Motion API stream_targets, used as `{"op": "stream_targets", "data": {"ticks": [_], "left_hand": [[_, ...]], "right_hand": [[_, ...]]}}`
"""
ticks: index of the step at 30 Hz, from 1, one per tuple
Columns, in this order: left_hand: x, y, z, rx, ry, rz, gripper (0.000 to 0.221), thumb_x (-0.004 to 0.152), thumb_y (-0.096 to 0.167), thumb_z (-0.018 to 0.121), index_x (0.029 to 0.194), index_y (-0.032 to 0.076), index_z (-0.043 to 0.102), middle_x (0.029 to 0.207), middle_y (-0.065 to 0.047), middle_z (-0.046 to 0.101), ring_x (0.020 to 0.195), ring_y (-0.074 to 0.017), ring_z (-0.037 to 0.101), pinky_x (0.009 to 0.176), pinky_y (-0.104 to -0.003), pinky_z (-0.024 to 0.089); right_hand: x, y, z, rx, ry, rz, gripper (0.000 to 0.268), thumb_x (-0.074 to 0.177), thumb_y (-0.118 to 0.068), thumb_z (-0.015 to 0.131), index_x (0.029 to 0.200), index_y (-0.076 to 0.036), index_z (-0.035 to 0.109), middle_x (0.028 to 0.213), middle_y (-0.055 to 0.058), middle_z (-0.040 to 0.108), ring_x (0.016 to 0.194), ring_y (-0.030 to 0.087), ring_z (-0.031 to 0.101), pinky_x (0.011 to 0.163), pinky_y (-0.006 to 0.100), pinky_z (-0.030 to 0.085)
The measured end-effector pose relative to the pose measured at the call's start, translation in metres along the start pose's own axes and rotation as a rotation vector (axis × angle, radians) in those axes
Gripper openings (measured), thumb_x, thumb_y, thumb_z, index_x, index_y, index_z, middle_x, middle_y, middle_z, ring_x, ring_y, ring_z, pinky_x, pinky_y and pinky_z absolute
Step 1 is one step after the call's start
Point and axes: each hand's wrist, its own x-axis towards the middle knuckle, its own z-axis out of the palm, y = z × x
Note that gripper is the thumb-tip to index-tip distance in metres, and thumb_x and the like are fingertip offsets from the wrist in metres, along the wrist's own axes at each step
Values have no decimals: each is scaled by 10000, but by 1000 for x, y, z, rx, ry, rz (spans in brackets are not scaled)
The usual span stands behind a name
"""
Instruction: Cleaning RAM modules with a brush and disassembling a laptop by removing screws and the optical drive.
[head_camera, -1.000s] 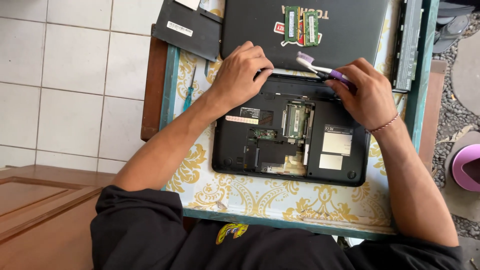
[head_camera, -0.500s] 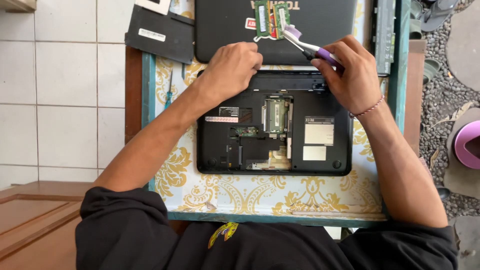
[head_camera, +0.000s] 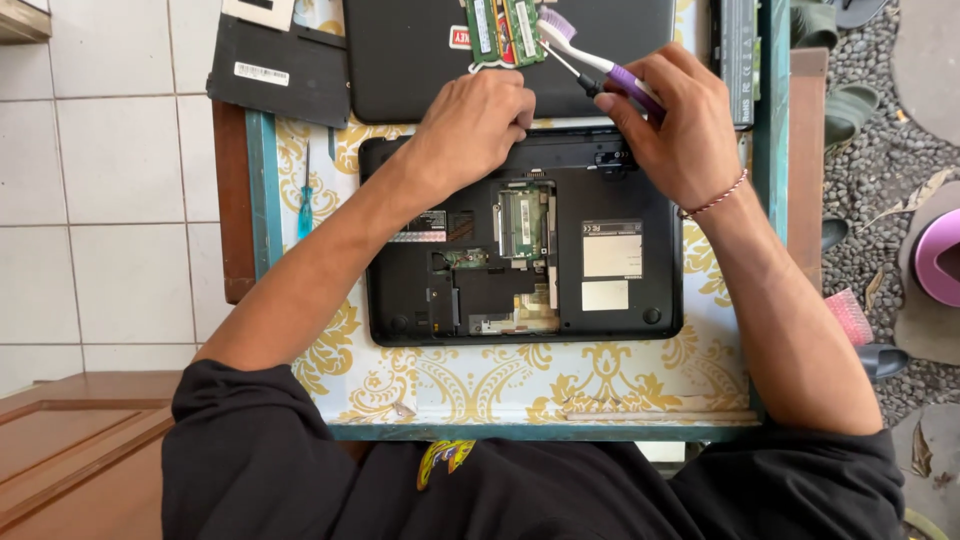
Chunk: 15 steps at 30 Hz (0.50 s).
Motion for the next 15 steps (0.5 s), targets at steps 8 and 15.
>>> {"op": "stream_targets", "data": {"ticks": [8,15], "left_hand": [[-11,13,-13,-93,79,-52,144,884,107,788,1023,78,768,857,-59,718,810,-298,704,717,-483,556],[-25,29,-47,-563,251,-115,193,953,226,733,1087,88,758,867,-33,784,736,-78,714,701,-243,598]], "right_hand": [[1,2,-1,-4,-20,17,117,1095,-41,789,1055,31,706,946,128,582,731,240,506,673,355,407],[3,-12,4,85,-86,37,140,1090,-85,772,1041,33,715,936,113,585,721,227,507,660,347,403]]}}
